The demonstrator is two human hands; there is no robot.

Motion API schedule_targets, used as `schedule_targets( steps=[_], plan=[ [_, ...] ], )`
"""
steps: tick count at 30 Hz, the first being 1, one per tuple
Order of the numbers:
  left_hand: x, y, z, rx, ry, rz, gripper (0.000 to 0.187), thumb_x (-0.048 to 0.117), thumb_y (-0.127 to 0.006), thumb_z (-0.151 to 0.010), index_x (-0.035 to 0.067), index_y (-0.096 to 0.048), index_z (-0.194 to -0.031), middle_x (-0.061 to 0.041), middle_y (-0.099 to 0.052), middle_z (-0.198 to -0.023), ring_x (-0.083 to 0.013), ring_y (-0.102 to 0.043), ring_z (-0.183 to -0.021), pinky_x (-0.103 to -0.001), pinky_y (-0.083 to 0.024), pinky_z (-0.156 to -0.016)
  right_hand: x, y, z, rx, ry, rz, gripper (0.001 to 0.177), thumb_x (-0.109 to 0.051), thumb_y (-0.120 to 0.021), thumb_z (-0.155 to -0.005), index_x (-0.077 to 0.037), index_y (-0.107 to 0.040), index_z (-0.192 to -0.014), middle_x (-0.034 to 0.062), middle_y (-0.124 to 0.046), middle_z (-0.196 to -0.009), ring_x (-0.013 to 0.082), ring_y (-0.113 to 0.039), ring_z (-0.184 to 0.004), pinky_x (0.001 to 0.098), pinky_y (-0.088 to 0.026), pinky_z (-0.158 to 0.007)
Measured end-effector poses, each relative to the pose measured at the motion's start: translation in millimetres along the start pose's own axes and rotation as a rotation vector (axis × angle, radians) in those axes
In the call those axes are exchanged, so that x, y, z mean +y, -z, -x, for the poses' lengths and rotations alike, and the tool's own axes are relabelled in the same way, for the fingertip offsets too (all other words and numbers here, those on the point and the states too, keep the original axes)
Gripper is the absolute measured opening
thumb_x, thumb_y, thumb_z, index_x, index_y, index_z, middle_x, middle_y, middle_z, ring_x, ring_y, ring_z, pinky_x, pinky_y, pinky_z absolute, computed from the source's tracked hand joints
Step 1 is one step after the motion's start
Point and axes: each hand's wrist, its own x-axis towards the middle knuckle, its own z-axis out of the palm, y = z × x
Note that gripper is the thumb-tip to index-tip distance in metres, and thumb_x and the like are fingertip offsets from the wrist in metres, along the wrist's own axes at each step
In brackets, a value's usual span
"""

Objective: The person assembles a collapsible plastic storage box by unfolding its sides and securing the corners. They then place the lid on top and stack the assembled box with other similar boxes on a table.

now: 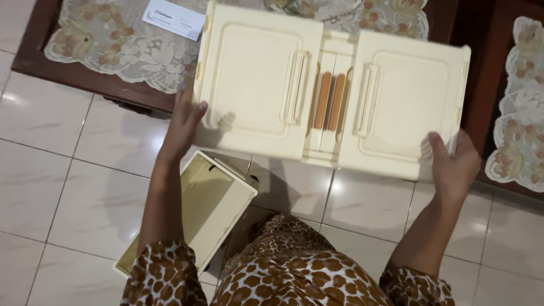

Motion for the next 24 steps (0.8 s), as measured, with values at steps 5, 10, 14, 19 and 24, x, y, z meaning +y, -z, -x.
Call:
schedule_targets(
  steps=[5, 10, 14, 19, 24],
  plan=[
    [-12.9, -9.2, -38.2, -0.023, 0.01, -0.001, 0.061, 0.04, -0.05, -0.106, 0.001, -0.045, -0.153, -0.021, -0.043, -0.15, -0.0335, -0.037, -0.145, -0.045, -0.028, -0.123, 7.9, -19.6, -24.4, -0.001, -0.047, 0.03, 0.039, -0.022, -0.078, -0.099, 0.003, -0.069, -0.128, 0.0193, -0.075, -0.114, 0.0243, -0.073, -0.102, 0.0341, -0.052, -0.091],
    [-35.5, -11.8, -65.6, -0.032, -0.016, 0.035, 0.064, 0.042, -0.049, -0.106, 0.001, -0.042, -0.156, -0.021, -0.04, -0.154, -0.0338, -0.035, -0.148, -0.045, -0.025, -0.124, 6.8, -32.9, -30.9, 0.002, -0.101, 0.093, 0.039, -0.024, -0.079, -0.098, 0.002, -0.07, -0.126, 0.0205, -0.075, -0.111, 0.0273, -0.074, -0.101, 0.0367, -0.053, -0.091],
    [-55.7, -18.0, -78.9, -0.021, 0.033, 0.09, 0.064, 0.042, -0.051, -0.105, 0.002, -0.043, -0.155, -0.02, -0.039, -0.153, -0.0325, -0.035, -0.147, -0.044, -0.027, -0.124, 3.9, -37.6, -33.2, 0.023, -0.052, 0.085, 0.042, -0.023, -0.077, -0.099, 0.002, -0.068, -0.132, 0.0212, -0.075, -0.113, 0.0291, -0.074, -0.105, 0.038, -0.054, -0.093],
    [-64.8, -19.5, -81.4, -0.035, 0.078, 0.169, 0.067, 0.044, -0.051, -0.104, 0.003, -0.04, -0.157, -0.019, -0.033, -0.159, -0.0308, -0.028, -0.15, -0.044, -0.022, -0.124, 0.8, -39.2, -35.2, -0.026, -0.12, 0.17, 0.056, -0.027, -0.072, -0.104, 0.008, -0.053, -0.143, 0.0275, -0.07, -0.118, 0.0347, -0.07, -0.11, 0.041, -0.053, -0.094],
    [-56.2, -17.4, -84.4, -0.031, 0.149, 0.28, 0.068, 0.048, -0.049, -0.103, 0.002, -0.045, -0.154, -0.019, -0.042, -0.157, -0.0306, -0.034, -0.148, -0.044, -0.024, -0.124, -1.3, -35.5, -35.6, -0.095, -0.064, 0.225, 0.057, -0.028, -0.067, -0.109, 0.006, -0.05, -0.151, 0.0297, -0.069, -0.124, 0.0393, -0.068, -0.115, 0.0437, -0.052, -0.099]
  ],
)
